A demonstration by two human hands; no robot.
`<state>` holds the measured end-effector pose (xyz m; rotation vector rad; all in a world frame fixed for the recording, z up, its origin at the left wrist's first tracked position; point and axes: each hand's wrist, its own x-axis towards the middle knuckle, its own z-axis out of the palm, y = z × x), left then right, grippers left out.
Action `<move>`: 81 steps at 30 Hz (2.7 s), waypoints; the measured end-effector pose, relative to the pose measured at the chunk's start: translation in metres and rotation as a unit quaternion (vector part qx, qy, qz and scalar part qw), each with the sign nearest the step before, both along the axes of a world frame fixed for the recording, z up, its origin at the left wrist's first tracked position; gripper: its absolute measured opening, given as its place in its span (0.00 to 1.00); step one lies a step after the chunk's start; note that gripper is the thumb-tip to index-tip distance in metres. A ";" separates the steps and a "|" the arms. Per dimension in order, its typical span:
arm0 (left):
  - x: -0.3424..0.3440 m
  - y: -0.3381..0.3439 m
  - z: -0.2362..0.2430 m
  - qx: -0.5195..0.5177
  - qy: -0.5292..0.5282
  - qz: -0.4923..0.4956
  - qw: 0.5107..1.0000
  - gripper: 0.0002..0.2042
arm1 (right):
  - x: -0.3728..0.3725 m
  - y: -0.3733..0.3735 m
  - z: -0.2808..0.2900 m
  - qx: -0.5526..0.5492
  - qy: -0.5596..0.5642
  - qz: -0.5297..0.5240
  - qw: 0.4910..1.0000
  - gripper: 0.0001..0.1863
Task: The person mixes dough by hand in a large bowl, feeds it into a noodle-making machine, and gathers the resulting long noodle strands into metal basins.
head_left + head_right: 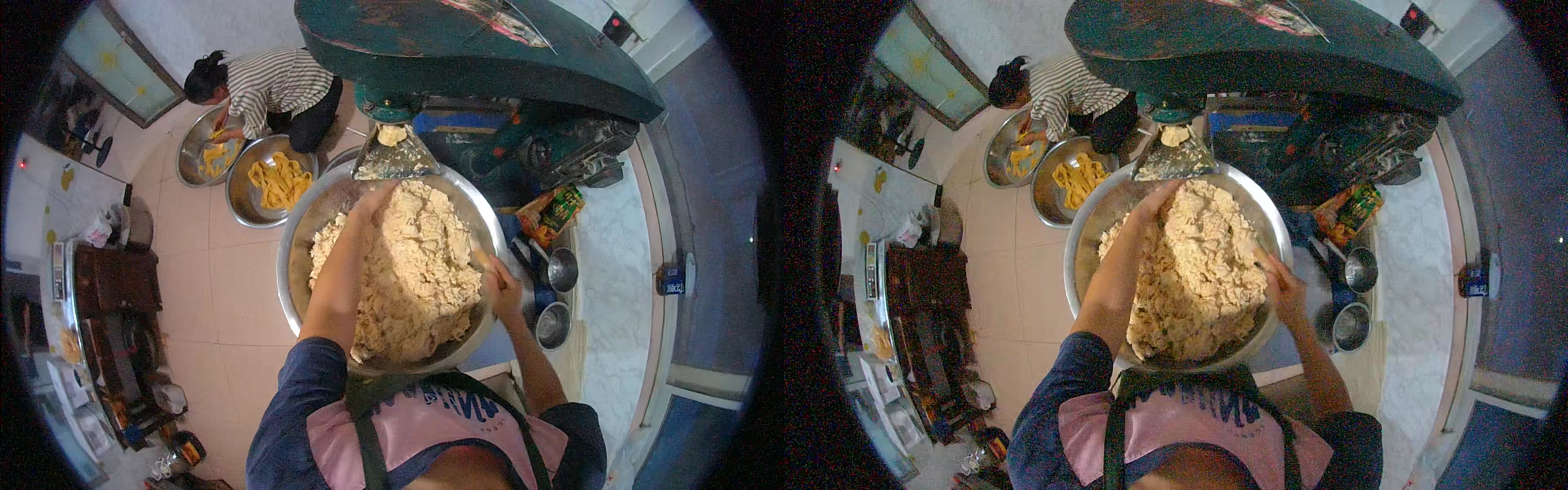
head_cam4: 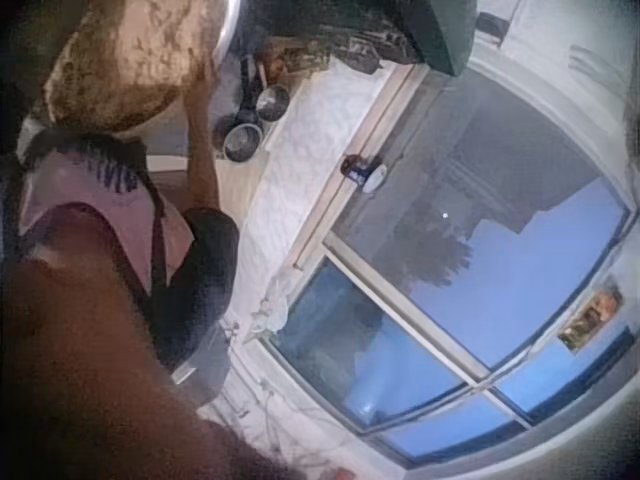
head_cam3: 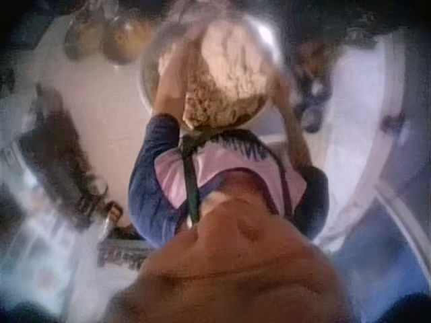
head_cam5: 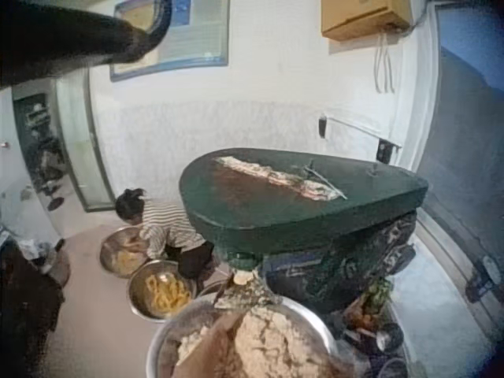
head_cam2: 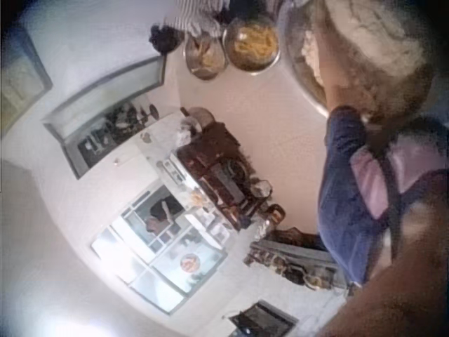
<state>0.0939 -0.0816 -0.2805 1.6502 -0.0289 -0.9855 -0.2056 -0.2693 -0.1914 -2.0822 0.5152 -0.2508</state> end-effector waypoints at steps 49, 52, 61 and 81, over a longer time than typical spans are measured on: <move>-0.155 0.144 0.159 0.180 -0.461 -0.133 0.859 0.27 | 0.006 0.008 -0.017 -0.122 -0.149 0.054 0.980 0.19; -0.135 0.116 0.211 0.100 -0.541 -0.139 0.823 0.24 | 0.003 0.007 -0.016 -0.131 -0.120 0.053 0.983 0.20; -0.022 0.026 0.178 0.210 -0.606 -0.256 0.723 0.30 | 0.042 0.001 0.020 -0.023 -0.056 0.055 0.997 0.17; -0.015 0.041 0.151 0.079 -0.494 -0.213 0.839 0.47 | 0.270 0.042 0.069 -0.481 0.049 0.247 0.840 0.07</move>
